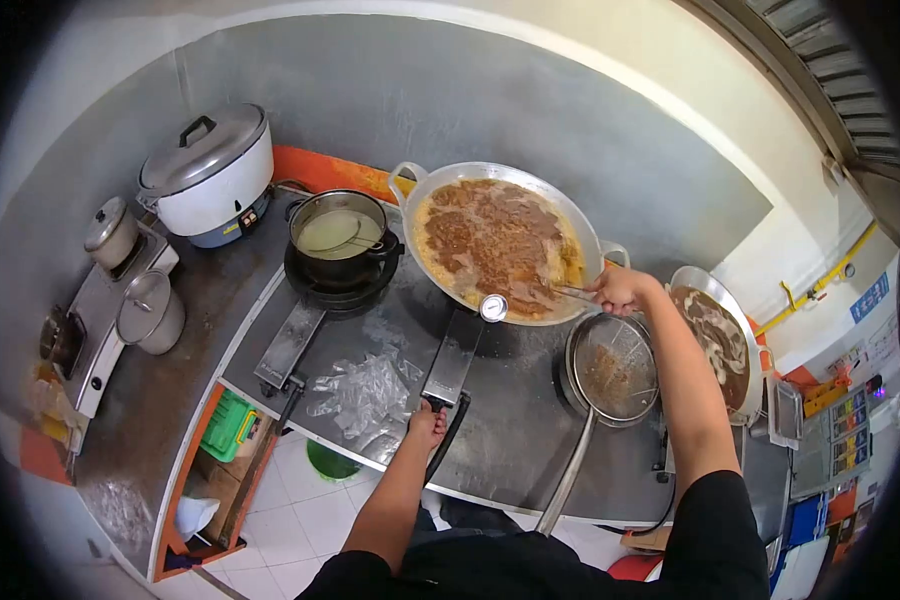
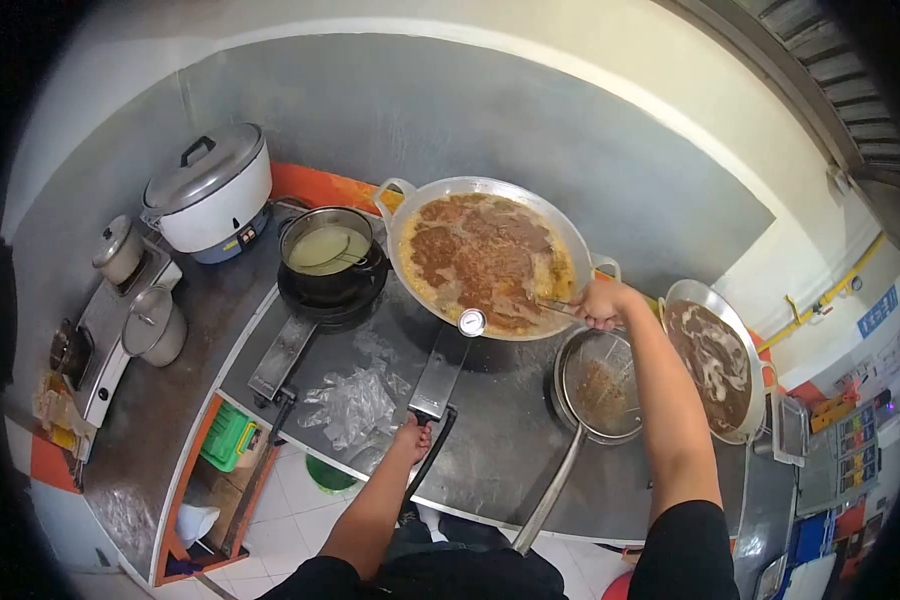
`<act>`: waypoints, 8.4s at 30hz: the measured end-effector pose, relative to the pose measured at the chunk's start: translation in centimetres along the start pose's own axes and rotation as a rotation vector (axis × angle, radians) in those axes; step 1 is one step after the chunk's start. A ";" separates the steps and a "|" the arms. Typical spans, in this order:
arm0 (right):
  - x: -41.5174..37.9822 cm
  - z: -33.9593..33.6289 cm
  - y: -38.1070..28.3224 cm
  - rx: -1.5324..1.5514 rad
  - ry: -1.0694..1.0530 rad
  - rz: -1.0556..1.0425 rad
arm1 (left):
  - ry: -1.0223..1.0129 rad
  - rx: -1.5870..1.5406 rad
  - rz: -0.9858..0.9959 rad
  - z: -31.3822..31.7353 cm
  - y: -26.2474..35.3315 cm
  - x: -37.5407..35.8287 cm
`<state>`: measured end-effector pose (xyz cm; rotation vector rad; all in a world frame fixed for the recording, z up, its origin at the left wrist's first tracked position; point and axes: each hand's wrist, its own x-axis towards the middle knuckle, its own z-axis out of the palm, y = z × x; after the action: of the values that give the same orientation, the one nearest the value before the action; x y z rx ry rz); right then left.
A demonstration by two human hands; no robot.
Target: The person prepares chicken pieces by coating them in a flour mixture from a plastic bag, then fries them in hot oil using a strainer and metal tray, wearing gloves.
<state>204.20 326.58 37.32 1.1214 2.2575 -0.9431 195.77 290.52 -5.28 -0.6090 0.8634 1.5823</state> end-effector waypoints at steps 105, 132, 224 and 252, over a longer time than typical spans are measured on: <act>-18.2 28.0 22.1 0.433 1.258 -0.260 | -0.528 0.505 0.668 15.3 -5.3 -30.5; -57.1 48.6 52.9 0.704 1.069 0.530 | -0.751 1.925 0.462 17.9 -46.6 -19.9; -76.3 39.8 111.2 1.669 1.201 0.274 | -1.318 1.686 -1.266 52.8 -127.0 -21.4; -73.5 36.7 111.7 2.298 2.153 -0.024 | -2.093 1.875 0.368 50.4 -129.1 -28.5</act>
<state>340.56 310.59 17.93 -0.8166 0.2026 0.6706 331.35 320.88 21.29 2.1869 0.2704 0.3150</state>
